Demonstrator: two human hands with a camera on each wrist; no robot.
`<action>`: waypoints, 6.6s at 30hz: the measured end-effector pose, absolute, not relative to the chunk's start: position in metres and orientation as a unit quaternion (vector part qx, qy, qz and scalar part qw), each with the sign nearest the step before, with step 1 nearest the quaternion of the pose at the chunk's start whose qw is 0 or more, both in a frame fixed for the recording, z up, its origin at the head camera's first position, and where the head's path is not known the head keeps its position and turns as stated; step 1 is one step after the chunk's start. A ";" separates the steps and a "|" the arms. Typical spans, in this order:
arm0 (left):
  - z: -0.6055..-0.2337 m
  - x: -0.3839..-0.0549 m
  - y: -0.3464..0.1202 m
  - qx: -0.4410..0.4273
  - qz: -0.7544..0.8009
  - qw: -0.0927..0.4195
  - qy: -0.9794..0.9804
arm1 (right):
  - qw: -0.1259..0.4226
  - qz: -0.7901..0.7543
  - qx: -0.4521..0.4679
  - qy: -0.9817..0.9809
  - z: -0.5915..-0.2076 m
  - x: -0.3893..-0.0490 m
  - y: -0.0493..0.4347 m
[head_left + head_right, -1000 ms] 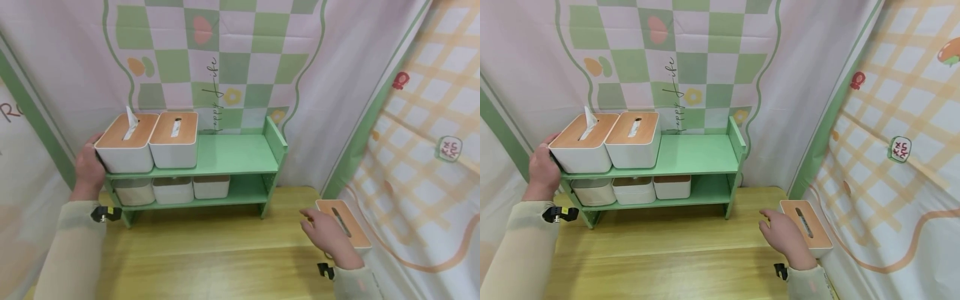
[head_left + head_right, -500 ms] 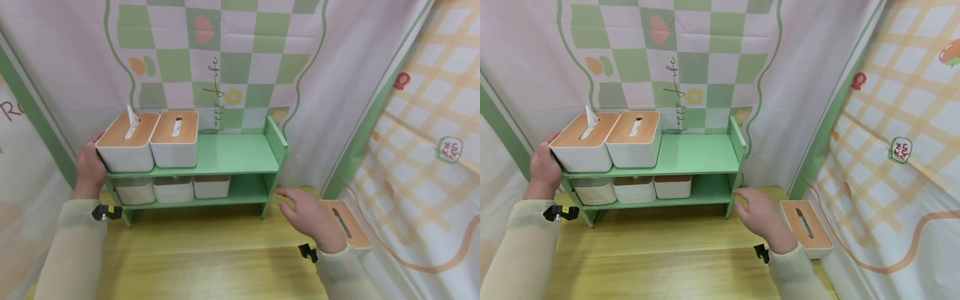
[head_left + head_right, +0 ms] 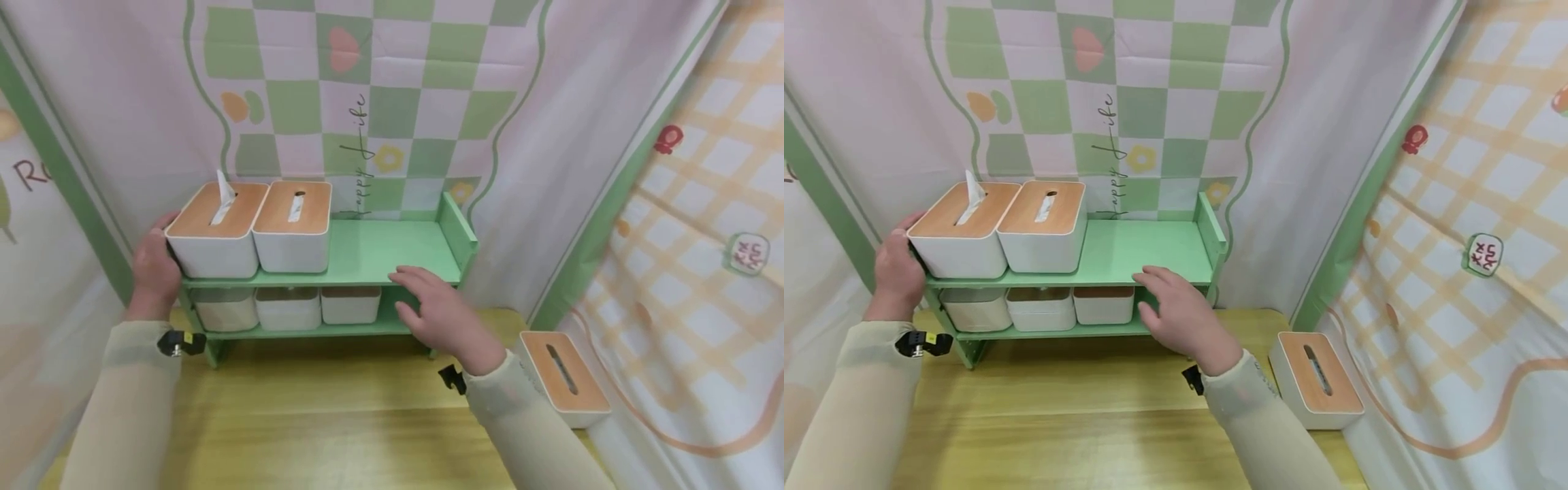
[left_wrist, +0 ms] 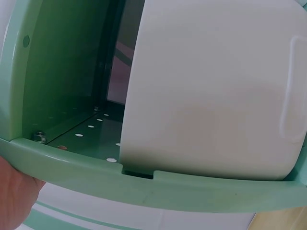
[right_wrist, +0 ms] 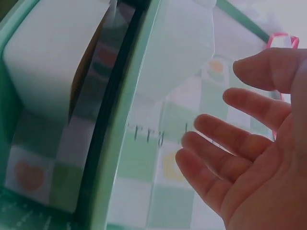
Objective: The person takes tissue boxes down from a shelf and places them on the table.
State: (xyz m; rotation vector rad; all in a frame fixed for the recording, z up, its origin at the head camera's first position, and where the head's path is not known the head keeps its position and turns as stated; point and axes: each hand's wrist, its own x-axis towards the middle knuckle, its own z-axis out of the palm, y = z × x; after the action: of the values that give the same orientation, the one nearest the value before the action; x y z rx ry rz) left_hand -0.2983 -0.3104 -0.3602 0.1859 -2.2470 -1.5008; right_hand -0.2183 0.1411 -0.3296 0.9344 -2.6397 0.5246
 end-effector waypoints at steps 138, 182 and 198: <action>-0.359 -0.300 -0.311 0.066 -0.562 0.205 -0.799 | 0.252 0.028 0.266 -0.930 -0.300 -0.269 0.114; -0.356 -0.298 -0.309 0.063 -0.555 0.215 -0.801 | 0.168 0.060 0.231 -0.956 -0.290 -0.231 0.129; -0.353 -0.294 -0.307 0.076 -0.557 0.203 -0.802 | 0.169 0.327 0.157 -0.916 -0.307 -0.228 0.155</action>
State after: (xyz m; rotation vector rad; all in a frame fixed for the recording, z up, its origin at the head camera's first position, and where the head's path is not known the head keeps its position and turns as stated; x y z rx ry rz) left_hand -0.2939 -0.3071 -0.3534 0.2118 -2.2377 -1.5552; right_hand -0.2278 0.1548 -0.3066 0.4475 -2.6055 0.9296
